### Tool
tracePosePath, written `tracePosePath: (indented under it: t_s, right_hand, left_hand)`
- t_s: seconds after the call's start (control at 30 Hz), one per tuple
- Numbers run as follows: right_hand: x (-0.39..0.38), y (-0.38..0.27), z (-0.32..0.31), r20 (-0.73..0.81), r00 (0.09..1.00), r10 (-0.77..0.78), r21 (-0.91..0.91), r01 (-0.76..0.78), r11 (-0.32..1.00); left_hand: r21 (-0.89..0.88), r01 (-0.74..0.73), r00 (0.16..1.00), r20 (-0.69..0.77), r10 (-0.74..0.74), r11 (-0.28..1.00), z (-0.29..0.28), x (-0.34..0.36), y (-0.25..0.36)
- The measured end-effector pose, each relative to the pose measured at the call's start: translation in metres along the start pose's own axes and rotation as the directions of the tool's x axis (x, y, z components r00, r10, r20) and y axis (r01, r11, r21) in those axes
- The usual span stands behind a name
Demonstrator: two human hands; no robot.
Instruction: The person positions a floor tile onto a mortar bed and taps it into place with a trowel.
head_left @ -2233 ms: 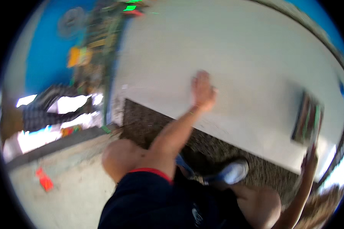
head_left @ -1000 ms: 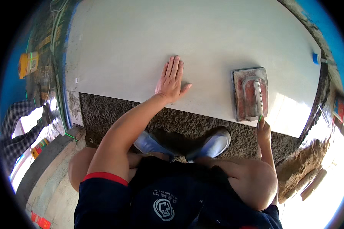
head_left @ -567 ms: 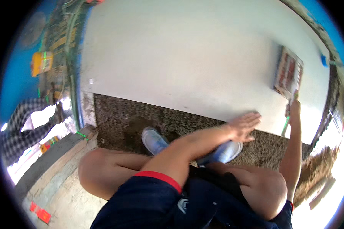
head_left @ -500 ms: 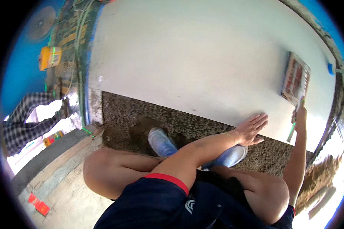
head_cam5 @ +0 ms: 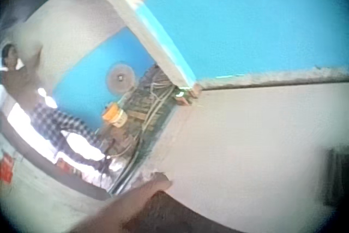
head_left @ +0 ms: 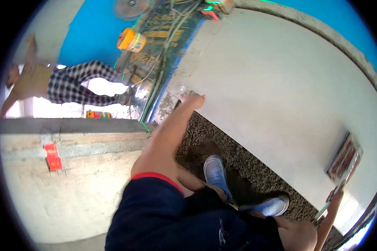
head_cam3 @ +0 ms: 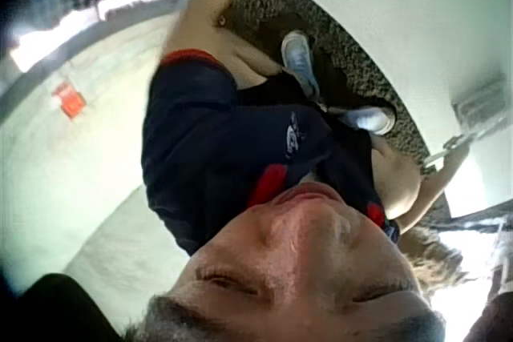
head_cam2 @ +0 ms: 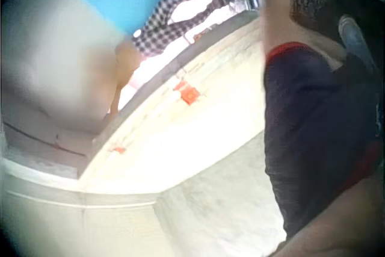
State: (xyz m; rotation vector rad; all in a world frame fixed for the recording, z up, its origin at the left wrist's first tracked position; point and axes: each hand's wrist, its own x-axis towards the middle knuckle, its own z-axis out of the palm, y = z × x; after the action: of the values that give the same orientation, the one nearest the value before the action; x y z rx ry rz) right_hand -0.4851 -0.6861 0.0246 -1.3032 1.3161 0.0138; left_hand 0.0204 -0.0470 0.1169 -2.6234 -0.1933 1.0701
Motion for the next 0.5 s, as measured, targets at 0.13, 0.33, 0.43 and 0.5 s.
tracePosePath:
  t_s: [0.13,0.33,0.43,0.5]
  right_hand:
    - [0.018,-0.051,-0.024,-0.102,0.995,-0.019,-0.331,-0.016,0.943]
    - [-0.017,-0.16,-0.02,-0.186,0.853,-0.488,-0.281,0.43,0.858]
    - [-0.064,-0.176,0.009,-0.152,0.771,-0.618,-0.301,0.559,0.772]
    - [-0.087,-0.176,0.029,-0.106,0.772,-0.627,-0.306,0.575,0.759]
  left_hand:
    - [0.231,-0.407,0.909,0.201,0.366,0.884,-0.024,0.001,-0.043]
    - [-0.13,-0.278,0.938,-0.252,0.239,0.952,0.074,-0.006,0.03]
    - [-0.348,-0.267,0.862,-0.504,0.061,0.898,0.115,0.008,0.053]
    - [-0.293,-0.318,0.77,-0.635,0.065,0.902,0.131,0.014,0.054]
